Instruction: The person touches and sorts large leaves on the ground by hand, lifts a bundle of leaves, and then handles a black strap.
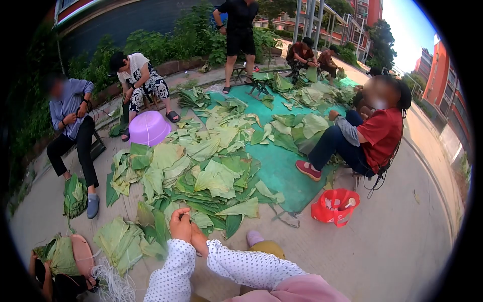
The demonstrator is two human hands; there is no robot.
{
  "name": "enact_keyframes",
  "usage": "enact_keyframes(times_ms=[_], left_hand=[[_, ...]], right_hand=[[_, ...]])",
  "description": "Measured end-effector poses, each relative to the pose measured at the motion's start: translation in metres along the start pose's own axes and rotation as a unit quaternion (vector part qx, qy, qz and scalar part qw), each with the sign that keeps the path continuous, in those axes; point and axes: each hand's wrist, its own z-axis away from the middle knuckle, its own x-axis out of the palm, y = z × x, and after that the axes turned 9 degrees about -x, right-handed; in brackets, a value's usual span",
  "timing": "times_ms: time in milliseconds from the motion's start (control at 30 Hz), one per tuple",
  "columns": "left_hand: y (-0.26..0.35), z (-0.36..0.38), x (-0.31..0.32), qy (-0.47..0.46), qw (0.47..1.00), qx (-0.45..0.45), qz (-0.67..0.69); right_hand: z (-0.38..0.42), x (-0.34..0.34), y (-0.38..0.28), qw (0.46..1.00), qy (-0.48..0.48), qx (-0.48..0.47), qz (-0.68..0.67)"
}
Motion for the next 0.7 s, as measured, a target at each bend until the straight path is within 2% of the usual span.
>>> enact_keyframes(times_ms=[100, 167, 267, 500, 600, 700], left_hand=[[-0.001, 0.000, 0.000, -0.004, 1.000, 0.002, 0.005], [0.001, 0.001, -0.001, -0.007, 1.000, -0.009, 0.006], [-0.004, -0.002, -0.002, -0.012, 1.000, -0.009, 0.000], [-0.003, -0.001, -0.002, -0.009, 1.000, -0.015, -0.010], [-0.003, -0.001, -0.002, -0.012, 1.000, -0.023, 0.002], [-0.004, -0.002, -0.002, -0.008, 1.000, 0.002, -0.015]], right_hand=[[0.001, 0.000, -0.001, 0.999, -0.014, -0.011, 0.047], [0.001, -0.001, 0.003, 0.993, -0.015, -0.056, 0.103], [0.000, -0.002, 0.012, 0.999, 0.009, -0.029, 0.034], [-0.002, -0.008, 0.036, 0.996, -0.028, -0.043, 0.068], [-0.004, -0.007, 0.039, 0.993, -0.015, -0.076, 0.084], [-0.001, -0.006, 0.025, 0.974, -0.047, -0.112, 0.193]])
